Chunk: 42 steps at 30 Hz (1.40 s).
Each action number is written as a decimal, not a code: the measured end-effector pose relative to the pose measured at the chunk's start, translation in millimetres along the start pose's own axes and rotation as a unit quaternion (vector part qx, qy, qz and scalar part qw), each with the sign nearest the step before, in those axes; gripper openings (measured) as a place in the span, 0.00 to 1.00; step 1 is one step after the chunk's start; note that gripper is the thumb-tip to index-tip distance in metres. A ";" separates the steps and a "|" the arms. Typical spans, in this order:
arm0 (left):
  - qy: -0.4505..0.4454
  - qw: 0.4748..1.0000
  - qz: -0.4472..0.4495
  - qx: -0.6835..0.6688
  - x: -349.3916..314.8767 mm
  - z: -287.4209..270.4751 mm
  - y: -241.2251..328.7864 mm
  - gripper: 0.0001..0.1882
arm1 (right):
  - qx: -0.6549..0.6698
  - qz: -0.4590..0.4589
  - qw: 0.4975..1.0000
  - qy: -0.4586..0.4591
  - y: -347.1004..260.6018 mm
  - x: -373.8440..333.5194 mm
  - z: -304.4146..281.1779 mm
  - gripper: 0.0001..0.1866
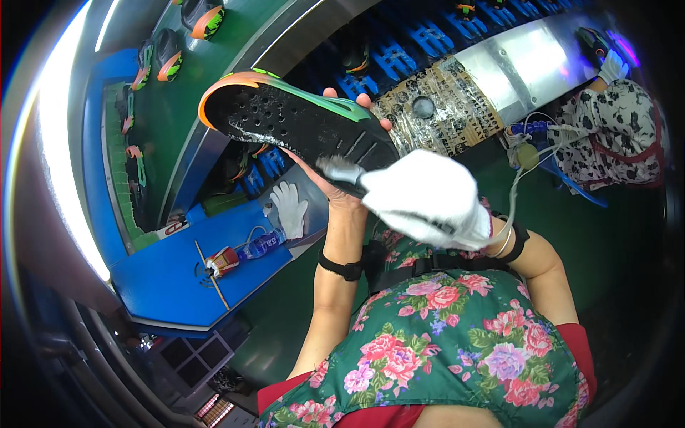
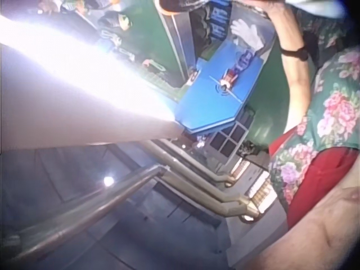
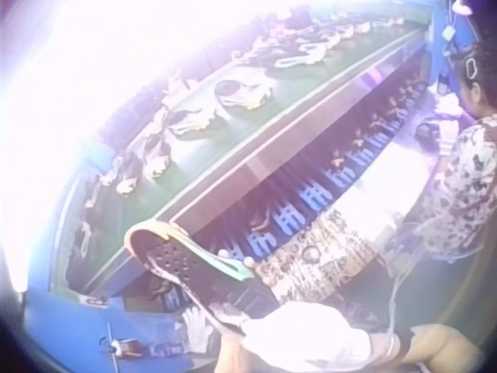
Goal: Applying adhesive to shoe soles using a manual brush on a factory assembly line.
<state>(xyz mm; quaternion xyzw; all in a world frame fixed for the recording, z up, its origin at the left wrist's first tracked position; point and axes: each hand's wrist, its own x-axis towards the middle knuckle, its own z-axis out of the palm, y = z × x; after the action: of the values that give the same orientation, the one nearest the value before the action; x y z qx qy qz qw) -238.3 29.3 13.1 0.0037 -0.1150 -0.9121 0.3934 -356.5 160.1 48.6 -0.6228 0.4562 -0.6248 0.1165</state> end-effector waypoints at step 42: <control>0.096 0.977 -0.178 0.070 -26.7 -3.7 89.1 0.49 | 0.172 0.261 0.936 -0.161 1.9 20.6 23.0 0.09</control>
<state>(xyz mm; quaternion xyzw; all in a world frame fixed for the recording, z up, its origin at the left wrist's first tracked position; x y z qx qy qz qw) -155.6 -11.4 26.2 0.1395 -0.1379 -0.9525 0.2330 -341.0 134.6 56.7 -0.5444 0.4634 -0.5327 0.4530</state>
